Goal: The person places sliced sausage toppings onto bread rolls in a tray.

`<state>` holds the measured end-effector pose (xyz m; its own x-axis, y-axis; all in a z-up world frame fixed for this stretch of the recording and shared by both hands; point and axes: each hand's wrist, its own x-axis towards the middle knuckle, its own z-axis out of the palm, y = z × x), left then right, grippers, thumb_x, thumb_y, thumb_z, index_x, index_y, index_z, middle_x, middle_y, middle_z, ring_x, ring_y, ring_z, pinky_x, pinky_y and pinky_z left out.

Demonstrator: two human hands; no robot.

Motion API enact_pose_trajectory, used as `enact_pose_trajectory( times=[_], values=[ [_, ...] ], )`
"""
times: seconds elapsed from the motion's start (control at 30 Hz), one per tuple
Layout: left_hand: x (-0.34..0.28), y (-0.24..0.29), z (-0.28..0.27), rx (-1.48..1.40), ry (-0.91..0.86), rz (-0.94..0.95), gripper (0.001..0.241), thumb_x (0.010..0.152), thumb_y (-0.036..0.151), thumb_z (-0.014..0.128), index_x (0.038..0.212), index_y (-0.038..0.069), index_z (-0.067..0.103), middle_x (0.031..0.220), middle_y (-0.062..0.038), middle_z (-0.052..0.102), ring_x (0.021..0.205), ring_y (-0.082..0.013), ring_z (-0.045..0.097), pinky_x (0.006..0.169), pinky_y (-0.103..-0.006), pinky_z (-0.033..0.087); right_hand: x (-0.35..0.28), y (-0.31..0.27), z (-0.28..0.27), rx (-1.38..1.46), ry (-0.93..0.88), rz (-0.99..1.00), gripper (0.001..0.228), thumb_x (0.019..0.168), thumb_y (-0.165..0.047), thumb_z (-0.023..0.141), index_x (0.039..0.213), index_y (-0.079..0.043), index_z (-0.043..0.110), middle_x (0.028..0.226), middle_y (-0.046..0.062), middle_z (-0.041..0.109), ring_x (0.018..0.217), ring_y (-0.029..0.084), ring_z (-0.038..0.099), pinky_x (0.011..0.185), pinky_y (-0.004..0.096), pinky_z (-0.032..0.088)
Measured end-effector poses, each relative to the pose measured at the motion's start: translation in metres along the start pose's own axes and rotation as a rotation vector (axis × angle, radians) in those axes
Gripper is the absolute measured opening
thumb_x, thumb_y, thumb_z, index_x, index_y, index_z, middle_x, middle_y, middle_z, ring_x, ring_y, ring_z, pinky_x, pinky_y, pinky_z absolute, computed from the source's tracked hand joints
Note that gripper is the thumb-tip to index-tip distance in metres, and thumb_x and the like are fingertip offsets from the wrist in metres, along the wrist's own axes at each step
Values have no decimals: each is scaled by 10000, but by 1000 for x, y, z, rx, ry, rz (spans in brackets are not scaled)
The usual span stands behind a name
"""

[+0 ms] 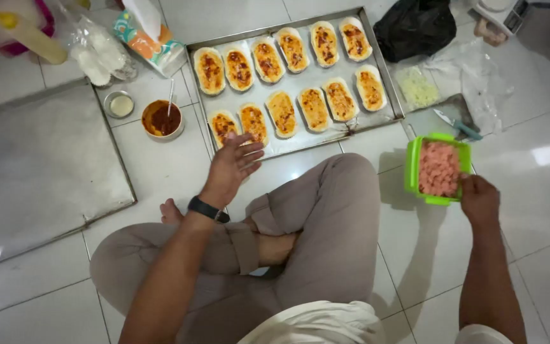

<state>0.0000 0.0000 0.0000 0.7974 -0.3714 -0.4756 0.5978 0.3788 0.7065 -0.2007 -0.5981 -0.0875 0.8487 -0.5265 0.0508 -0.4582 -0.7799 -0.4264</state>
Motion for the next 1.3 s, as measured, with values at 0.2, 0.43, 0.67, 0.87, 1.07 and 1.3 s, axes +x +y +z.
enact_pose_trajectory(
  times=[0.2,0.43,0.67,0.87,1.07,1.3],
  values=[
    [-13,10,37,84,-79,-19,755,982,609,455,1478,40,460,1364,-181,634,1232,-274,624,1049,-425,505,36,-140,-59,156,104,-168,402,1162,-320,637,970,31,678,765,189,633,678,242,572,659,416,469],
    [-18,29,42,-69,-256,52,847,962,597,564,1547,21,353,1438,-217,554,1266,-310,590,1071,-460,498,63,-308,-16,257,8,-468,373,1144,-293,623,952,21,682,785,160,597,739,196,524,667,390,449],
    [-31,76,32,-203,-218,227,762,952,512,615,1541,110,346,1466,-99,504,1302,-254,557,1062,-453,509,26,-452,30,364,-185,-504,338,1057,-313,644,936,-1,688,730,158,619,647,276,579,617,407,459],
    [-18,83,-6,-366,-111,423,586,999,262,677,1484,58,418,1391,-117,585,1242,-232,627,1030,-402,569,9,-524,34,283,-261,-578,325,1047,-326,655,1045,-4,693,875,198,682,751,327,653,684,424,510],
    [-2,96,-19,-327,2,420,572,992,230,663,1476,44,419,1350,-119,609,1191,-219,645,973,-381,581,1,-580,7,435,-290,-884,273,999,-274,696,1152,-50,720,1056,154,717,880,258,698,709,361,558],
    [3,98,-12,-333,-21,447,573,995,220,670,1486,52,428,1327,-94,606,1154,-202,633,899,-357,564,-4,-607,12,96,-704,-838,365,806,-374,815,996,-74,733,867,83,752,768,251,721,655,395,540]
  ],
)
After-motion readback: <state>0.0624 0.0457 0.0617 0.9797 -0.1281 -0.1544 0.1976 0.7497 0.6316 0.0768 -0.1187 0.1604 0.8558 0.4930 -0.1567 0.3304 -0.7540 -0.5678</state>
